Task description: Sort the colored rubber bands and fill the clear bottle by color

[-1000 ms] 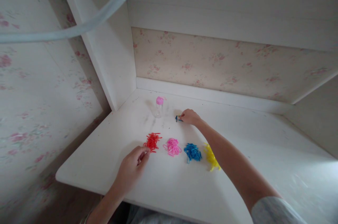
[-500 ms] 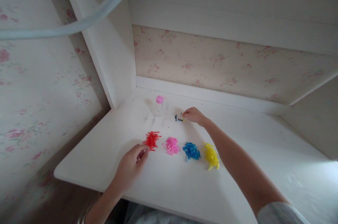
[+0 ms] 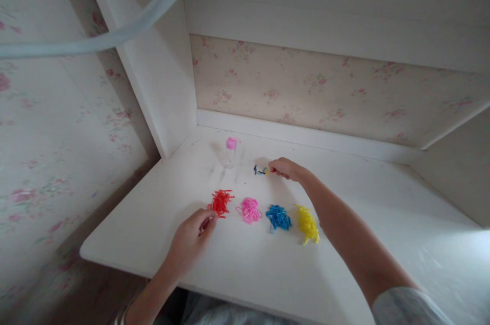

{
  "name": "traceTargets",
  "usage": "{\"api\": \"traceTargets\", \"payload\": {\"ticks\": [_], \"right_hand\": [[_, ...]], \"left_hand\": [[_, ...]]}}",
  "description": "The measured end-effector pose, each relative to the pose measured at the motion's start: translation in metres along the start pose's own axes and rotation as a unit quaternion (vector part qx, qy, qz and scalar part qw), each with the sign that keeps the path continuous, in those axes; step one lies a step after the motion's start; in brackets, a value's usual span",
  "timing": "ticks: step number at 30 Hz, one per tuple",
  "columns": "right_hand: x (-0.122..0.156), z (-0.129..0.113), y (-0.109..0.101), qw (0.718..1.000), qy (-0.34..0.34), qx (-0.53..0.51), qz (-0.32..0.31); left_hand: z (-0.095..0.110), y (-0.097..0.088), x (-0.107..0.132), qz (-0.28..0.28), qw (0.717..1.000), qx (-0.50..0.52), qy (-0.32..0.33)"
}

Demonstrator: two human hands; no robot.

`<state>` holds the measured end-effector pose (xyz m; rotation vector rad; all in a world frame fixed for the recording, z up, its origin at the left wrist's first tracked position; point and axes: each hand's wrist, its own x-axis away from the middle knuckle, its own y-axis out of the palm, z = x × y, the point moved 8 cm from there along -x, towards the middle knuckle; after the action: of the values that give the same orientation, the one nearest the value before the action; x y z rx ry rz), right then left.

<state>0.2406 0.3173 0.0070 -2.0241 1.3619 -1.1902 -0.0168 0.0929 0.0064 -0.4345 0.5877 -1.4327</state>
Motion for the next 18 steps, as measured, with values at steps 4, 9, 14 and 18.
{"api": "traceTargets", "payload": {"ticks": [4, 9, 14, 18], "right_hand": [[0.018, -0.021, 0.002, 0.998, -0.052, 0.007, -0.017], [0.053, -0.077, 0.039, 0.984, -0.169, 0.029, -0.054], [0.087, -0.125, 0.093, 0.945, -0.287, 0.123, -0.093], [0.097, -0.137, 0.102, 0.916, -0.335, 0.212, -0.062]], "left_hand": [[-0.001, 0.001, 0.001, 0.003, 1.000, 0.000, 0.002], [-0.003, 0.001, 0.000, 0.007, 1.000, -0.001, 0.001], [0.000, -0.001, -0.001, 0.011, 1.000, -0.002, 0.005], [0.000, -0.001, -0.001, 0.010, 1.000, 0.000, -0.002]]}}
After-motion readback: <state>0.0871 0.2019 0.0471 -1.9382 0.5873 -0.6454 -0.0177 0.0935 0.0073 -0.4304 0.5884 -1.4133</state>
